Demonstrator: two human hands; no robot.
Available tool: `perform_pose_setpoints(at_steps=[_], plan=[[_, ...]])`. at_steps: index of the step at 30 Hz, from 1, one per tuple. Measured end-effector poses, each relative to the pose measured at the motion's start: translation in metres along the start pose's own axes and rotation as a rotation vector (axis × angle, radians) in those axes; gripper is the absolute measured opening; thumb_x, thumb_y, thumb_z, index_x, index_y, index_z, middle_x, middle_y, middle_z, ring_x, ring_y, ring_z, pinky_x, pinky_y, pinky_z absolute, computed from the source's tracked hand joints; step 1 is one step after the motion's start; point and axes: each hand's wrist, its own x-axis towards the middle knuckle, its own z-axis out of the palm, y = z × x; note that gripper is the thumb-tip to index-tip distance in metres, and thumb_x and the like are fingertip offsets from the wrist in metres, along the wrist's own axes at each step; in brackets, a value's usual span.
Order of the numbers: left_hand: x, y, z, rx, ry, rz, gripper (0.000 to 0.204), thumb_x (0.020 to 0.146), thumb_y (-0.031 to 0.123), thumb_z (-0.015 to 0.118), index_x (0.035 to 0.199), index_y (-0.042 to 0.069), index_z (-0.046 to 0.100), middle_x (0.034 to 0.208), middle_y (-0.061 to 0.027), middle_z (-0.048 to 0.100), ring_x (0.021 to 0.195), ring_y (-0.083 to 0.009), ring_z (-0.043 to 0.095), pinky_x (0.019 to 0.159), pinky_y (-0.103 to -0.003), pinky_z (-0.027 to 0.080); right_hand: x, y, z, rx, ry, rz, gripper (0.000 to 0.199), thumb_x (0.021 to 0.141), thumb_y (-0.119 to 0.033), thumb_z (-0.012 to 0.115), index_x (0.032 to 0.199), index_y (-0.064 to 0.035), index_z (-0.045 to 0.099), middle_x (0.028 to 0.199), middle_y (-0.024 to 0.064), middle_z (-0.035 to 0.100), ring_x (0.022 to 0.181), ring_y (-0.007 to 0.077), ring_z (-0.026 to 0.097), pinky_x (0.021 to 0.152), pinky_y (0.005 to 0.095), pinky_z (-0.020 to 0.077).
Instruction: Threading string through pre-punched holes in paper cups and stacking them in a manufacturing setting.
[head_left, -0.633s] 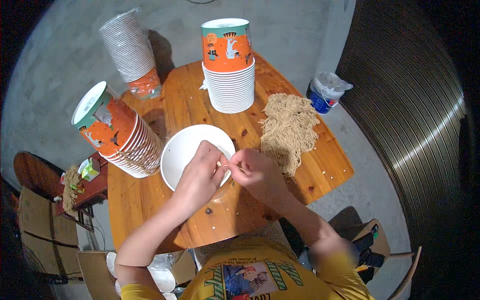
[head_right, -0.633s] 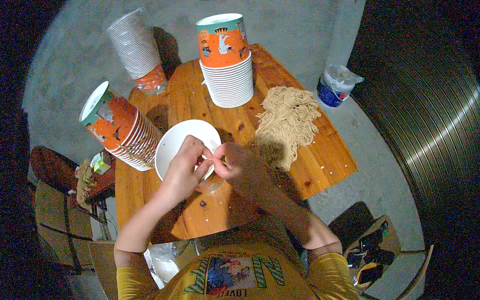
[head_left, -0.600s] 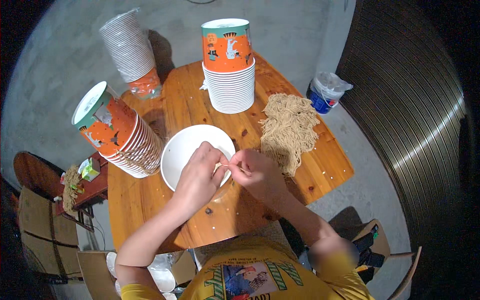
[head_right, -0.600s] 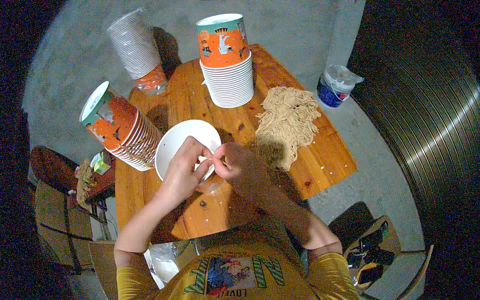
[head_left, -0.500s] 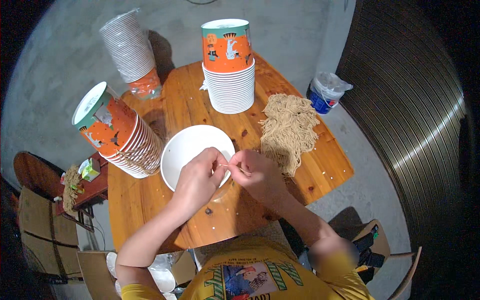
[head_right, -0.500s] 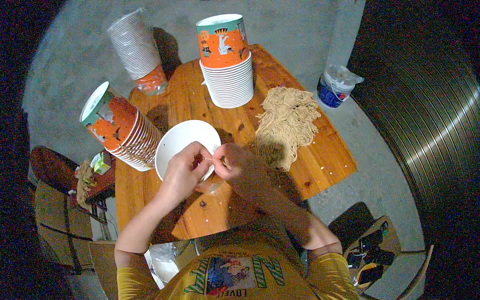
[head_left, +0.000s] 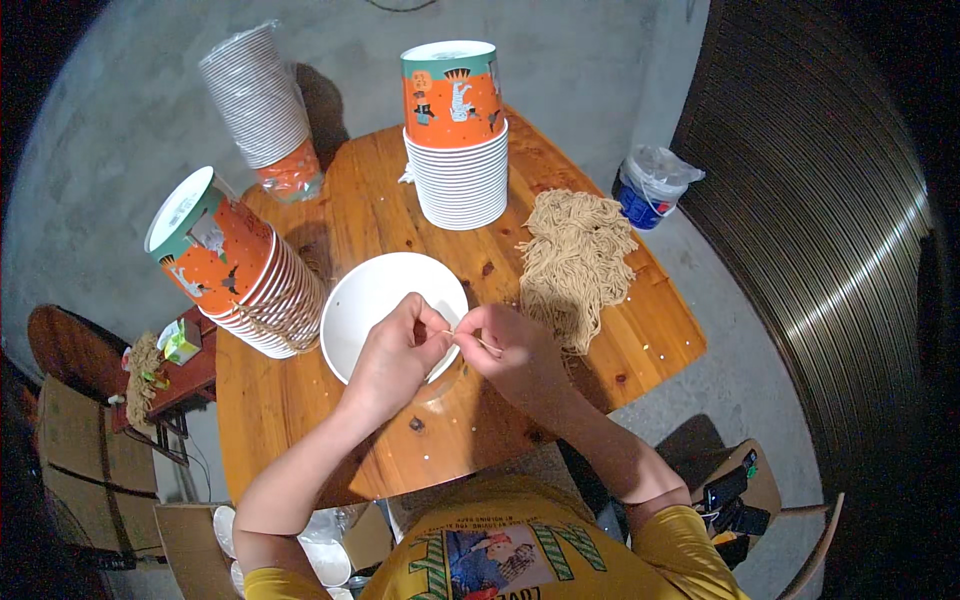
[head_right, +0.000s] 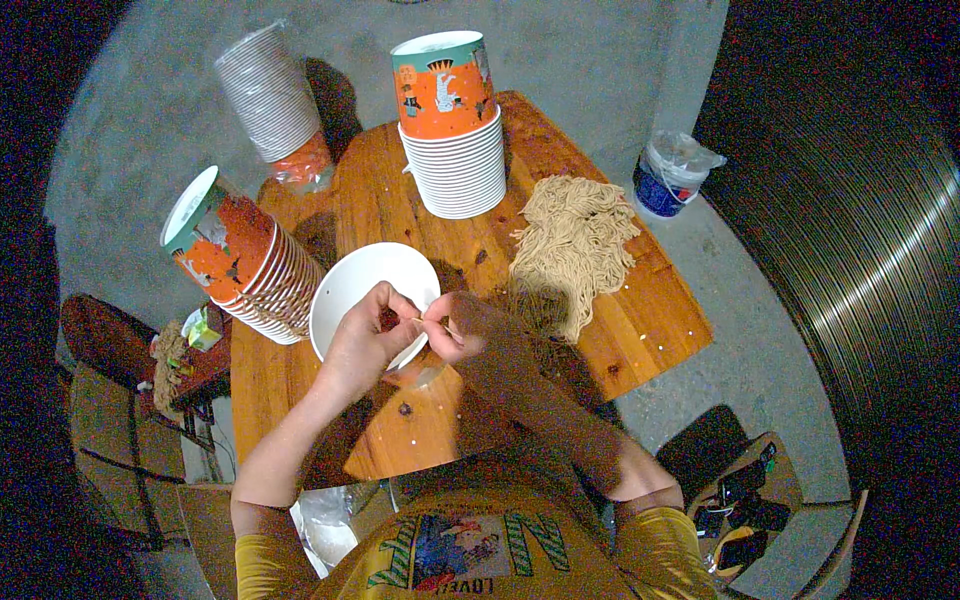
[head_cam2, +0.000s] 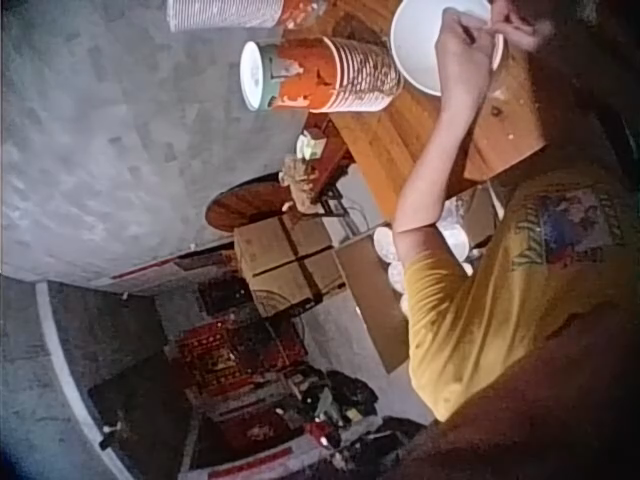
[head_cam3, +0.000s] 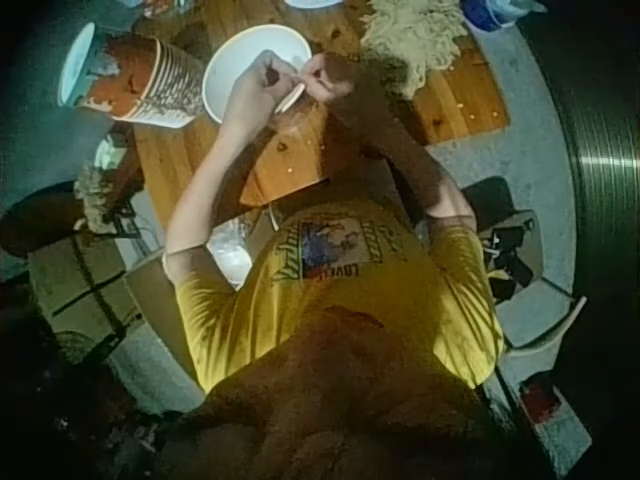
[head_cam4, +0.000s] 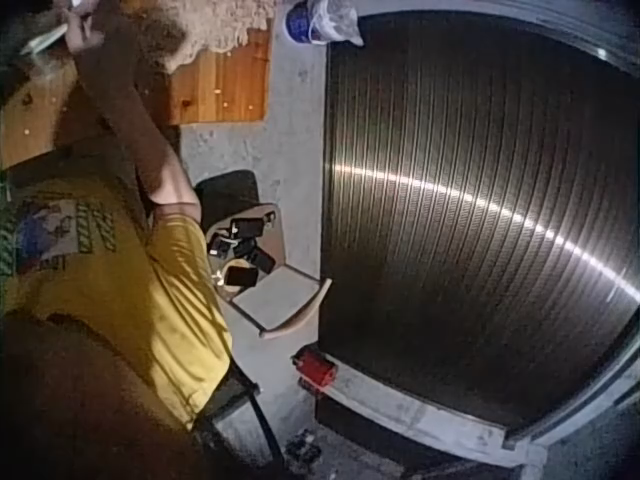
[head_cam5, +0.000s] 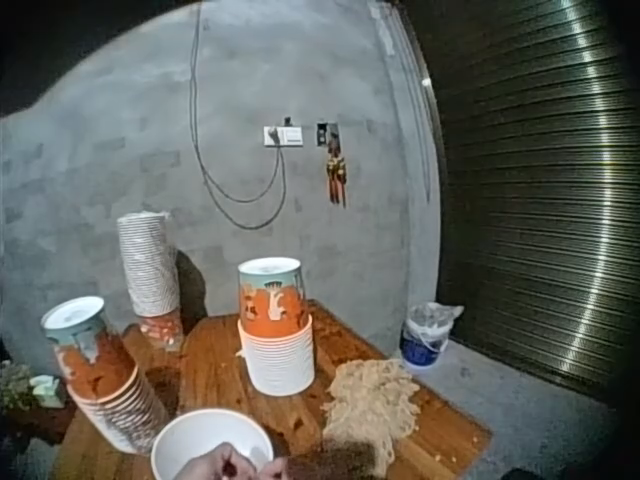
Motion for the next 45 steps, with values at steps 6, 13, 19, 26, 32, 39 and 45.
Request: perform_pose_setpoints(at_steps=[6,13,19,26,32,39,45], plan=[[0.003,-0.002,-0.001,-0.081,-0.024,0.02,0.013,0.083,0.004,0.063,0.085,0.004,0.05,0.077,0.0007,0.052,0.071,-0.0068,0.047,0.067,-0.022,0.041,0.0,-0.002,0.0,0.005,0.041,0.0,0.01,0.078,-0.007,0.067,0.082,-0.0059,0.057,0.059,0.0033,0.049,0.05,0.0115,0.046,0.046,0.0266,0.0374],[0.004,-0.001,-0.002,-0.318,-0.065,-0.045,0.017,0.083,-0.001,0.061,0.09,0.006,0.048,0.082,0.0022,0.052,0.075,-0.0057,0.048,0.071,-0.02,0.041,0.0,0.006,0.002,0.149,0.046,0.057,0.006,0.081,-0.005,0.064,0.083,-0.0051,0.058,0.062,-0.0005,0.051,0.053,0.0068,0.047,0.048,0.0237,0.0376],[0.003,0.002,-0.003,-0.567,-0.135,-0.248,0.018,0.083,0.0,0.063,0.091,0.007,0.049,0.082,0.0017,0.054,0.077,-0.0057,0.051,0.073,-0.019,0.043,-0.005,0.003,-0.005,0.324,-0.064,0.312,0.005,0.084,-0.007,0.063,0.084,-0.0046,0.058,0.064,-0.0046,0.051,0.058,0.0032,0.045,0.052,0.0205,0.0372],[-0.002,0.013,0.003,-0.567,-0.163,-0.272,0.02,0.083,-0.001,0.064,0.093,0.006,0.048,0.085,-0.0002,0.056,0.082,-0.0071,0.054,0.076,-0.02,0.045,-0.012,0.007,-0.014,0.243,-0.048,0.093,0.005,0.083,-0.008,0.062,0.088,-0.0065,0.059,0.08,0.0019,0.056,0.07,0.0139,0.059,0.061,0.0291,0.0484],[-0.002,0.011,0.005,-0.541,-0.151,-0.262,0.026,0.083,-0.003,0.063,0.099,0.005,0.045,0.087,-0.0023,0.057,0.084,-0.0093,0.056,0.077,-0.021,0.047,-0.009,0.001,-0.034,-0.08,-0.275,0.112,0.013,0.078,-0.009,0.065,0.09,-0.0086,0.061,0.084,0.0062,0.055,0.073,0.0245,0.061,0.063,0.0331,0.0512],[0.0,0.006,0.006,-0.556,-0.158,-0.31,0.032,0.082,-0.001,0.065,0.104,0.002,0.041,0.087,-0.0064,0.058,0.08,-0.0122,0.058,0.073,-0.024,0.049,-0.004,0.005,-0.038,-0.175,-0.224,-0.217,0.01,0.078,-0.008,0.066,0.086,-0.0081,0.061,0.077,0.0065,0.055,0.069,0.0225,0.061,0.058,0.0337,0.0504],[-0.004,0.013,0.008,-0.475,-0.138,-0.273,0.032,0.083,0.0,0.064,0.105,0.001,0.041,0.087,-0.007,0.058,0.079,-0.0118,0.057,0.071,-0.024,0.049,0.006,0.007,-0.039,-0.384,-0.246,-0.423,0.014,0.075,-0.008,0.066,0.08,-0.0068,0.053,0.074,0.007,0.054,0.063,0.0236,0.059,0.052,0.0344,0.0482]])
